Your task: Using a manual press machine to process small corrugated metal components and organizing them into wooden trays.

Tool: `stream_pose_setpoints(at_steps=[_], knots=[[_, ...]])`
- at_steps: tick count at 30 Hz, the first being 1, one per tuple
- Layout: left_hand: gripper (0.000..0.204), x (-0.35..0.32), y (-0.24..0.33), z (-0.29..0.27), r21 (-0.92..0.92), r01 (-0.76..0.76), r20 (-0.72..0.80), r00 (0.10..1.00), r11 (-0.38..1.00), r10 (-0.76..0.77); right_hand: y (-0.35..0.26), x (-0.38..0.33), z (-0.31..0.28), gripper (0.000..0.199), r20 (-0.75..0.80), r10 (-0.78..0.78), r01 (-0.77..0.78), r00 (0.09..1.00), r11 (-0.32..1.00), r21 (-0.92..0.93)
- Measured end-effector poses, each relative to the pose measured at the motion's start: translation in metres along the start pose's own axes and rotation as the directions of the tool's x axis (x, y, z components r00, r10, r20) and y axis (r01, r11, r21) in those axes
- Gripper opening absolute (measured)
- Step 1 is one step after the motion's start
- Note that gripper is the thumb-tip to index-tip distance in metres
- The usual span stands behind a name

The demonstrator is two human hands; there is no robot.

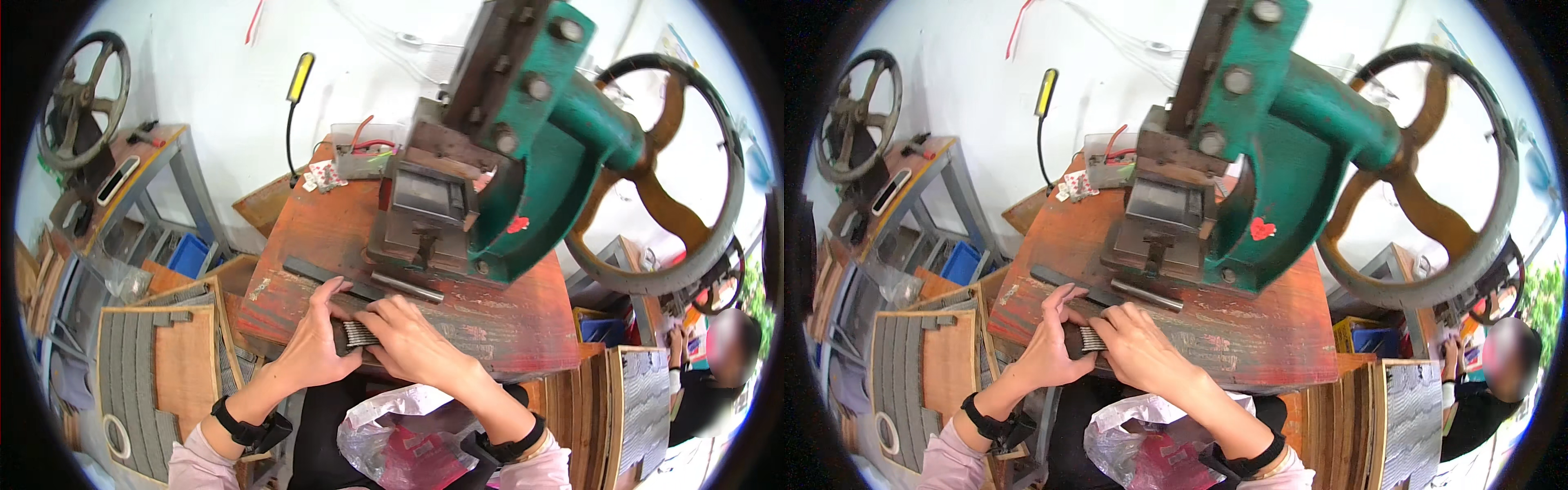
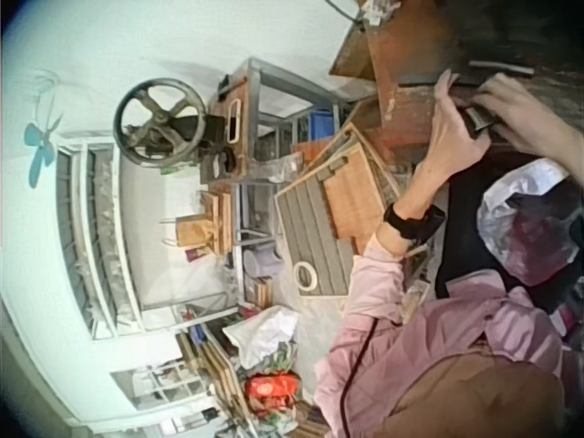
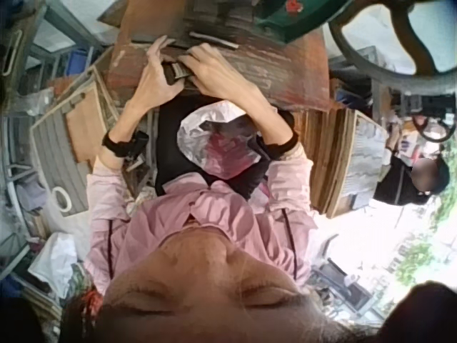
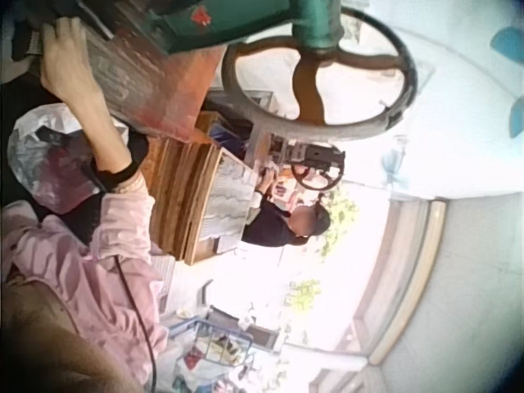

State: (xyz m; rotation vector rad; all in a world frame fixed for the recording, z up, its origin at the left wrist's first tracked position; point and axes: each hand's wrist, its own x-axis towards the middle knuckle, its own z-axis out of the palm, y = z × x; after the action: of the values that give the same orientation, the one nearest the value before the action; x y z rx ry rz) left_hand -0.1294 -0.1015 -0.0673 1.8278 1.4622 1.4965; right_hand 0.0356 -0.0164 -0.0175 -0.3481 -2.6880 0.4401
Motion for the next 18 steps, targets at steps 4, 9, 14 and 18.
stream_pose_setpoints(at_steps=[4, 9, 14, 18], knots=[[0.097, 0.004, -0.008, 0.005, 0.185, -0.113, 0.074, 0.992, 0.976, 0.101, 0.01, -0.007, 0.011, 0.049, 0.045, 0.073, -0.074, 0.996, 0.997, 0.033], [0.092, 0.004, -0.038, -0.015, 0.325, -0.1, 0.13, 0.99, 0.94, 0.06, 0.006, -0.003, 0.021, 0.035, 0.112, 0.226, -0.22, 0.968, 0.973, -0.063], [0.075, 0.014, -0.029, -0.017, -0.036, 0.036, 0.1, 0.994, 0.999, -0.033, -0.029, -0.108, 0.01, 0.041, -0.343, 0.469, -0.378, 0.814, 0.876, 0.3], [0.055, 0.009, -0.004, 0.002, -0.022, -0.037, 0.067, 0.997, 0.999, 0.038, -0.085, -0.275, 0.019, 0.049, -0.353, 0.814, -0.608, 0.462, 0.58, 0.542]])
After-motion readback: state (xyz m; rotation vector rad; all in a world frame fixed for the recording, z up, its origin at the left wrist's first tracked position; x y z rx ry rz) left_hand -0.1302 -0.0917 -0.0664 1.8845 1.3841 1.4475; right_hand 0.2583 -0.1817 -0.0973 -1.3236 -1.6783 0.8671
